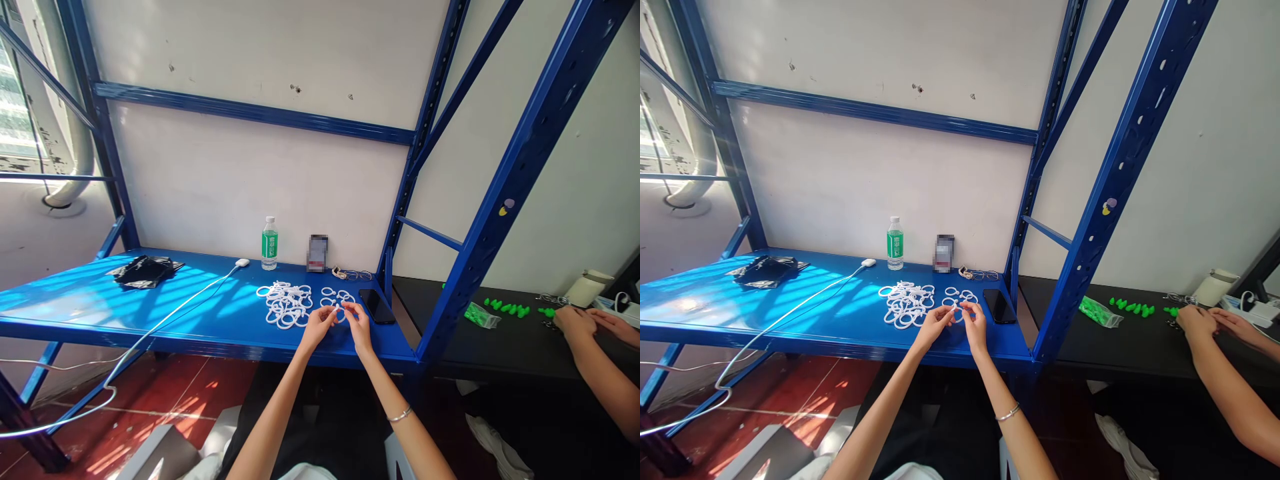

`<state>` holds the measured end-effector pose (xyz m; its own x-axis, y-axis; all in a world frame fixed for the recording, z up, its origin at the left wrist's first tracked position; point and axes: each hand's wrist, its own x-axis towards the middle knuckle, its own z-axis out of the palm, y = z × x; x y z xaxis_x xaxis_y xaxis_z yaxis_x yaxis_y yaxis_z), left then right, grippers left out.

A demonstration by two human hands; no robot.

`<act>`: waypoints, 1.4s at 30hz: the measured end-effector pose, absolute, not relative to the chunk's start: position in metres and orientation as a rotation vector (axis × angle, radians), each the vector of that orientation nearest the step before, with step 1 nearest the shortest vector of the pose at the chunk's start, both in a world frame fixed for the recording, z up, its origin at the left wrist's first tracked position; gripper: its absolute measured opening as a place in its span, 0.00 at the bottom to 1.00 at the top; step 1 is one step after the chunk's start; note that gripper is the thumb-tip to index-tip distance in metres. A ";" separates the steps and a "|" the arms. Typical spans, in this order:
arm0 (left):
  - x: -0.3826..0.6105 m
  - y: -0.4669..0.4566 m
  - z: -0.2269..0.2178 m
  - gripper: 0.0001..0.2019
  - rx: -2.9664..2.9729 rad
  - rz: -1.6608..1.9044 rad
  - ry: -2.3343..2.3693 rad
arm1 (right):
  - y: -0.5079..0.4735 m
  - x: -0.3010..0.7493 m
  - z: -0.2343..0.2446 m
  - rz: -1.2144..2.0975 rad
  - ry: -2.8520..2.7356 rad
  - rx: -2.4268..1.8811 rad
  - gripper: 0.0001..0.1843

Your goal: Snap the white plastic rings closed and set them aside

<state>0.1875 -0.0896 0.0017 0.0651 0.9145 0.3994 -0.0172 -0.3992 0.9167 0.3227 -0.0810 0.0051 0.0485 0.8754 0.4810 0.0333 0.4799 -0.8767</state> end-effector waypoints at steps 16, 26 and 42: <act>0.188 -0.091 0.003 0.19 1.519 1.423 0.911 | -0.082 0.319 0.007 1.051 -1.432 -0.787 0.13; 0.189 -0.091 0.004 0.17 1.475 1.404 0.914 | -0.083 0.319 0.009 1.095 -1.411 -0.757 0.15; 0.190 -0.095 0.007 0.18 1.466 1.356 0.886 | -0.087 0.318 0.011 1.216 -1.365 -0.703 0.18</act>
<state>0.1905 -0.0954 0.0070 0.1339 0.9363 0.3247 -0.0784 -0.3166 0.9453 0.3180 -0.0866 0.0109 -0.2006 0.9195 0.3382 -0.2297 0.2914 -0.9286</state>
